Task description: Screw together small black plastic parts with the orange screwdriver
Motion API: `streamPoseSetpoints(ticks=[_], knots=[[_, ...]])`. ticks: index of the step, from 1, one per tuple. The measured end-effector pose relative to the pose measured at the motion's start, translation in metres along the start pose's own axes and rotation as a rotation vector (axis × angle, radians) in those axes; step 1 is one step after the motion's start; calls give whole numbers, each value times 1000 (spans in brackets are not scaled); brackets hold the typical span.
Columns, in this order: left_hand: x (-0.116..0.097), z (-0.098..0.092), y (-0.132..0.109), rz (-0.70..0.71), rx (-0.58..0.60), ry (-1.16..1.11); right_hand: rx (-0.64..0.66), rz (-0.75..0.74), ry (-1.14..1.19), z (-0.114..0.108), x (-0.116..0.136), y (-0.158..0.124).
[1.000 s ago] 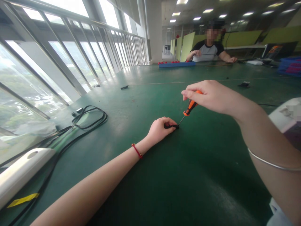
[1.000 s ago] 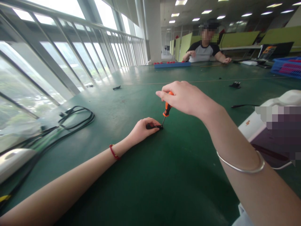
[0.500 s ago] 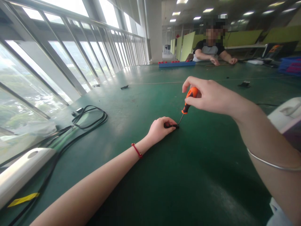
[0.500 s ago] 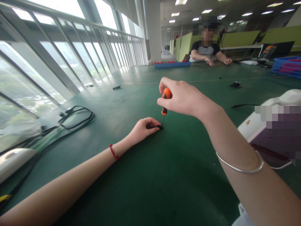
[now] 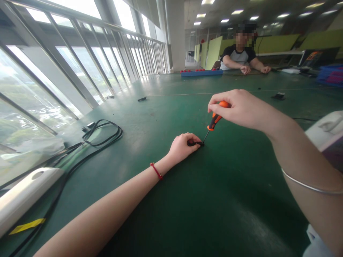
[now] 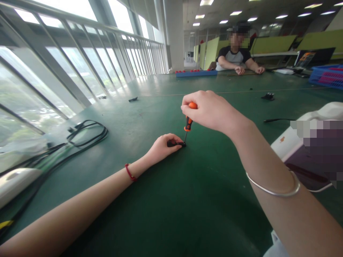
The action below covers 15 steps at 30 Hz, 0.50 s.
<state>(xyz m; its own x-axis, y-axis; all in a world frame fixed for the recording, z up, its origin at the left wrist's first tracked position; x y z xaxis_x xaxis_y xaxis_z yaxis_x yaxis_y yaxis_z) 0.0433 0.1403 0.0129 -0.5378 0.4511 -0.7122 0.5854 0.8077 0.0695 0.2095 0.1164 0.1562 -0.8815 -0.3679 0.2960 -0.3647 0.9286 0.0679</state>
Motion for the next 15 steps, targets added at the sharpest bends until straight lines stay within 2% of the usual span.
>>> streamPoseSetpoints(ticks=[7, 11, 15], knots=[[0, 0, -1, 10, -2, 13, 30, 17, -1, 0, 1, -1], [-1, 0, 0, 0, 0, 15, -18, -7, -6, 0, 1, -1], [-2, 0, -1, 5, -4, 16, 16, -3, 26, 1, -1, 0]])
Point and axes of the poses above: each hand's wrist, its own y-axis towards the middle knuckle, its own z-axis out of the palm, x = y × z, the point moved 3 cm from there along y, towards the middle knuckle, and after that the axes turned 13 degrees about x, right-handed, at the moved point
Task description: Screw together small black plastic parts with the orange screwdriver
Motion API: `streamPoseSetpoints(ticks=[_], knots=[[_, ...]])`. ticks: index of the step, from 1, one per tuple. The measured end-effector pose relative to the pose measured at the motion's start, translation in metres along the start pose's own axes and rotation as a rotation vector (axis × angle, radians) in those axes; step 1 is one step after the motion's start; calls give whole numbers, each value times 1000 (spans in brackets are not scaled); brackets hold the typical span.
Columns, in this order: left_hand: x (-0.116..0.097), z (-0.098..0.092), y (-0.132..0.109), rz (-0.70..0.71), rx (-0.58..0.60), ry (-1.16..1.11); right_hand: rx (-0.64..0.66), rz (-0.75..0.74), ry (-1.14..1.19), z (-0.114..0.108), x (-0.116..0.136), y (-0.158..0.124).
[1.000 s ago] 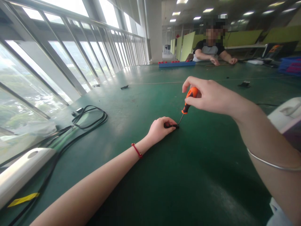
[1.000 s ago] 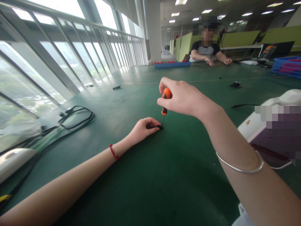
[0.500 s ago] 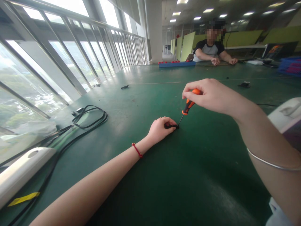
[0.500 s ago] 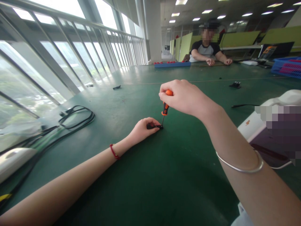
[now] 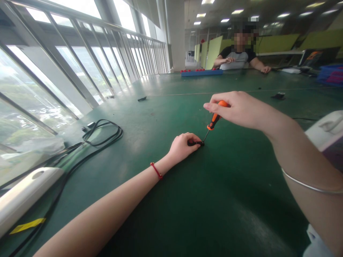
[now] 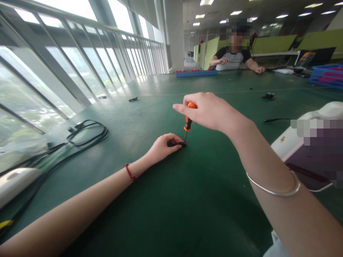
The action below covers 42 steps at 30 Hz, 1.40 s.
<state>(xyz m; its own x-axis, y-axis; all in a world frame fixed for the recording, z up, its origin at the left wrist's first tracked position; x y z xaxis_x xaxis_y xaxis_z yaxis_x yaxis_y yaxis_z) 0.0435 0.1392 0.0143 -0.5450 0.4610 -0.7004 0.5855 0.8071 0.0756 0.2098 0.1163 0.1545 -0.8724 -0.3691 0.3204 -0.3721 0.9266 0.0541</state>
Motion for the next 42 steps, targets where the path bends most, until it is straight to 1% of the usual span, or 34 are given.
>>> streamPoseSetpoints(ticks=[9, 13, 19, 23, 28, 33, 37, 42], knots=[[1, 0, 0, 1, 5, -2, -9, 4, -24, 0, -1, 0], [1, 0, 0, -5, 3, -2, -40, 17, -28, -1, 0, 0], [1, 1, 0, 4, 2, -3, 9, 25, -4, 0, 0, 0], [1, 0, 1, -8, 2, 2, -29, 12, -23, 0, 0, 1], [0, 0, 1, -6, 1, 0, -8, 17, -4, 1, 0, 2], [0, 0, 0, -6, 0, 1, -45, -7, -24, 0, 2, 1], [0, 0, 0, -2, -2, 6, -26, 12, -13, 1, 2, 1], [0, 1, 0, 1, 1, 0, -39, 26, -21, 1, 0, 1]])
Point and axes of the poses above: each hand's wrist, its own y-axis towards the middle knuckle, its own z-axis out of the palm, x = y × z, the point moved 3 cm from there along y, towards the middle knuckle, and after that the axes turned 13 degrees about x, right-handed, at the moved point
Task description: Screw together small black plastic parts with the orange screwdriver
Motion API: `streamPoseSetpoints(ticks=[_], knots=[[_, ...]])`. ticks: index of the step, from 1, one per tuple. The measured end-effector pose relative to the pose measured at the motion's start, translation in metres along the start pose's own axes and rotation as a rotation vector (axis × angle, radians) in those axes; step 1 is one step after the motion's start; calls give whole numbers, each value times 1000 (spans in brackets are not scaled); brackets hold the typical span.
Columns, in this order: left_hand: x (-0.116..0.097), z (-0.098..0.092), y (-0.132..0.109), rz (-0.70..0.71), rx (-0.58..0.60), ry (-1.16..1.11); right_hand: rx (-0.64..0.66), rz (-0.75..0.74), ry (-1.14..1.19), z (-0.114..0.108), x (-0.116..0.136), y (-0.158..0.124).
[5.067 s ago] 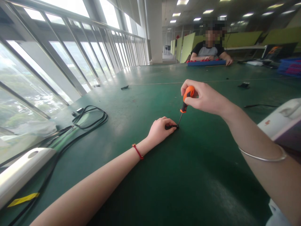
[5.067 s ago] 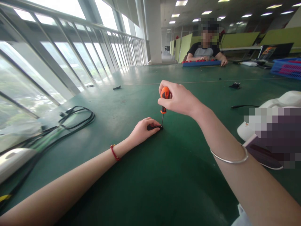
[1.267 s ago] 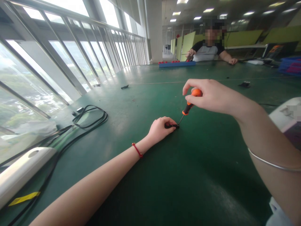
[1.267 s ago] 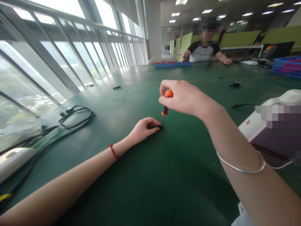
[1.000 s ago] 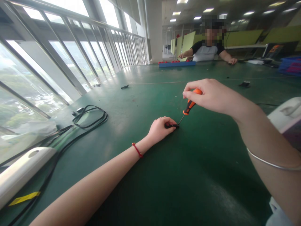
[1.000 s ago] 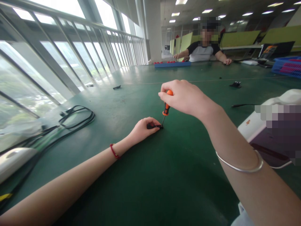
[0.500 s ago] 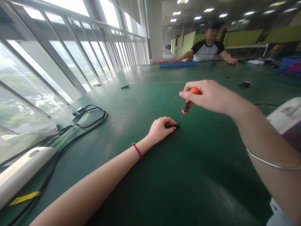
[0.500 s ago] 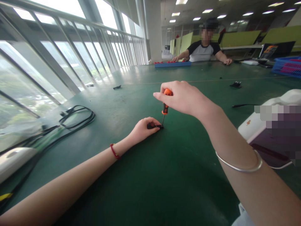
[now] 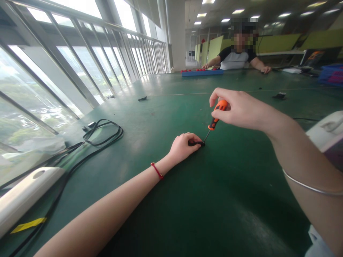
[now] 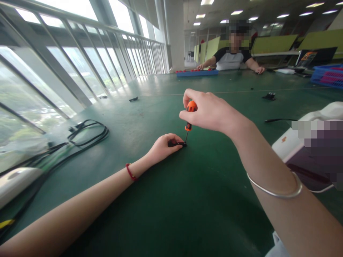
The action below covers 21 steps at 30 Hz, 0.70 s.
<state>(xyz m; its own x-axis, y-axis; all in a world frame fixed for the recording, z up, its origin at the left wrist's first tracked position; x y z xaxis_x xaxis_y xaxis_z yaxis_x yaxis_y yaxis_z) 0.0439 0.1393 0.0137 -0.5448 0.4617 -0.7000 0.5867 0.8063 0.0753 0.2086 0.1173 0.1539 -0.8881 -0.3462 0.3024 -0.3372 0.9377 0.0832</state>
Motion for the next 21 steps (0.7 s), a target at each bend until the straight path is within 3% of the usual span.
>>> streamPoseSetpoints(ticks=[21], knots=[[-1, 0, 0, -7, 0, 9, -14, 24, -3, 2, 2, 2]])
Point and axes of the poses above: each hand's wrist, its own y-axis towards the middle knuckle, its own z-axis out of the palm, x = y × z, the point moved 3 cm from there along y, towards the middle knuckle, and after that the axes turned 13 degrees about x, right-handed, at the moved point
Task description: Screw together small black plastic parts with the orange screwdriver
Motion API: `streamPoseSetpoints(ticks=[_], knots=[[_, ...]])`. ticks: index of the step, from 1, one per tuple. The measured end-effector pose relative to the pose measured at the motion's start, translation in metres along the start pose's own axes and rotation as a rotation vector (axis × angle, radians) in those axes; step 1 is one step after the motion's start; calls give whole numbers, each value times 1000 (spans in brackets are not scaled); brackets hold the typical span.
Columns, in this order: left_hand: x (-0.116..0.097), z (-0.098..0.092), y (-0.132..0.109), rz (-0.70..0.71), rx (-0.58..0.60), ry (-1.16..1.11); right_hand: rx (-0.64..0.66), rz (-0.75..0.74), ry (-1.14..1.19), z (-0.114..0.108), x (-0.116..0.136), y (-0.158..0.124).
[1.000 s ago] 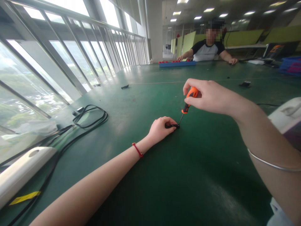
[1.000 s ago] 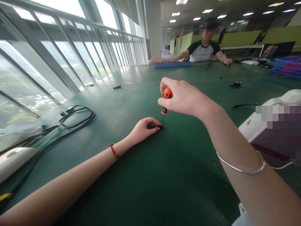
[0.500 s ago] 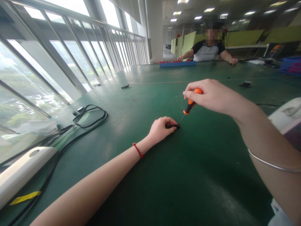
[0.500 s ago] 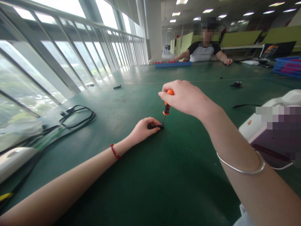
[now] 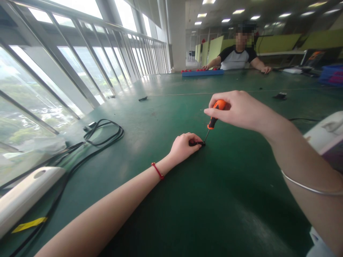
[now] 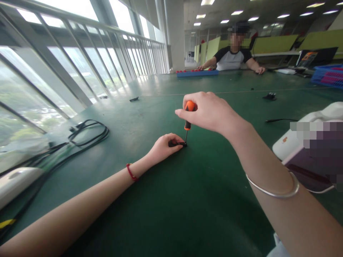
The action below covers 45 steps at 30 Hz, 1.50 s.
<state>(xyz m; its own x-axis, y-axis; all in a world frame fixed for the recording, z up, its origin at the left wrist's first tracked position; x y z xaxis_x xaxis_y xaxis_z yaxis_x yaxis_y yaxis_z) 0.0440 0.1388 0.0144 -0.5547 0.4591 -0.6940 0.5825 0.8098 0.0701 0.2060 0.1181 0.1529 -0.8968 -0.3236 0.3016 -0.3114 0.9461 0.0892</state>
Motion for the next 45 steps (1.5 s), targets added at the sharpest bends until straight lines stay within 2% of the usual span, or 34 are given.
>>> streamPoseSetpoints(ticks=[20, 23, 26, 30, 34, 37, 39, 42, 44, 45], knots=[[0, 0, 0, 7, -4, 15, 6, 1, -9, -1, 0, -2], [-1, 0, -1, 13, -9, 10, -11, -32, 8, 0, -1, 0], [-1, 0, -1, 25, -24, 26, 24, -65, 45, 2, -1, 1], [-4, 1, -3, 34, -48, 89, 23, -27, 19, 2, 0, 1], [-8, 1, -7, -67, -106, 221, -64, 9, -13, -1, -1, 1], [-9, 2, -9, -130, -110, 196, -86, 13, -4, -1, -1, 2], [-10, 3, -9, -96, -83, 123, -94, 26, 5, -2, -2, 2], [-14, 5, -9, 42, -4, 30, -101, 39, 12, -3, -2, 3], [-16, 4, -9, 116, -20, 51, -96, 36, 10, -3, -2, 3], [-17, 2, -9, 128, -63, 88, -96, 33, 8, -2, -1, 3]])
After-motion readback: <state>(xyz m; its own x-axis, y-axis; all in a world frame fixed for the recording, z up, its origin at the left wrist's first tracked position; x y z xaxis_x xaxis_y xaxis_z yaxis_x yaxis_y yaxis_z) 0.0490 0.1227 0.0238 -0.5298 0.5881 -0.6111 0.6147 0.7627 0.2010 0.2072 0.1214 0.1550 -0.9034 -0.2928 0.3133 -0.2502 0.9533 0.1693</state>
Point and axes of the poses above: each hand's wrist, its own y-axis towards the middle knuckle, its own z-axis out of the palm, x = y × z, the point moved 3 cm from there along y, towards the middle knuckle, and after that the axes turned 13 degrees about x, right-handed, at the moved point
